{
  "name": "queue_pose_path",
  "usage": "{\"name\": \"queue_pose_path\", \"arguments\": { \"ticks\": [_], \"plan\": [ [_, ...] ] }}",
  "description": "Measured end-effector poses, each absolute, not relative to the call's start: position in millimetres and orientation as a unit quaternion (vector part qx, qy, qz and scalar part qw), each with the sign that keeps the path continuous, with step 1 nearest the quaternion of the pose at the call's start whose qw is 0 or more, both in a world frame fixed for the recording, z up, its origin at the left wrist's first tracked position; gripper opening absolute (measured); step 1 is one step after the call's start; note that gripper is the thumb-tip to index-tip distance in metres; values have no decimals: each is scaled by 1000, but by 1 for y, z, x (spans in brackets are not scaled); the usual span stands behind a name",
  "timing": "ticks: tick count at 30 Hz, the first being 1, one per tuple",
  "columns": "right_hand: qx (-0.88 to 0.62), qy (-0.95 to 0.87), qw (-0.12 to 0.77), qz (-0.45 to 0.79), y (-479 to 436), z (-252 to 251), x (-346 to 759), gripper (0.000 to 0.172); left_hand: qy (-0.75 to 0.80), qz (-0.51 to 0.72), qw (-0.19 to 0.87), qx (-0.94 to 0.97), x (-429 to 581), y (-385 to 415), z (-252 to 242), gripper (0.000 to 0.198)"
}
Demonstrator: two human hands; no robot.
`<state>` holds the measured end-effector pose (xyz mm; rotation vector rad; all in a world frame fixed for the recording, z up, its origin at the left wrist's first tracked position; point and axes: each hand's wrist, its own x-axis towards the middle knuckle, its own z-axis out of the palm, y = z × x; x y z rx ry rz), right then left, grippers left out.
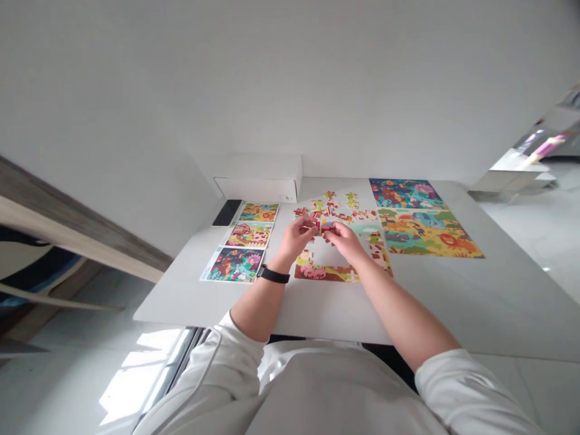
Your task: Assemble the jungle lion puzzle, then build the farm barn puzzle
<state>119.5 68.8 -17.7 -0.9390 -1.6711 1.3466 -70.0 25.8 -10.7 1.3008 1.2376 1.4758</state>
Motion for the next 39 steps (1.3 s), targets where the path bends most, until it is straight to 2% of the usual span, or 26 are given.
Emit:
{"name": "queue_pose_path", "arguments": {
  "ticks": [7, 12, 17, 22, 30, 39],
  "plan": [
    [-374, -681, 400, 487, 63, -40, 119, 31, 506, 570, 415, 496, -77, 23, -11, 47],
    [-405, -720, 445, 345, 61, -38, 127, 50, 518, 587, 406, 473, -81, 29, -18, 47],
    [-352, -788, 449, 229, 56, -28, 131, 39, 529, 577, 395, 480, -95, 32, -18, 49],
    [-301, -853, 393, 163, 50, -27, 130, 43, 555, 505, 407, 521, -114, 29, -18, 45],
    [-281, -903, 286, 157, 50, -45, 123, 33, 638, 376, 370, 560, -127, 22, -20, 16],
    [-293, -915, 242, 136, 47, -47, 124, 31, 706, 271, 254, 603, -124, 18, -15, 15]
  ]
}}
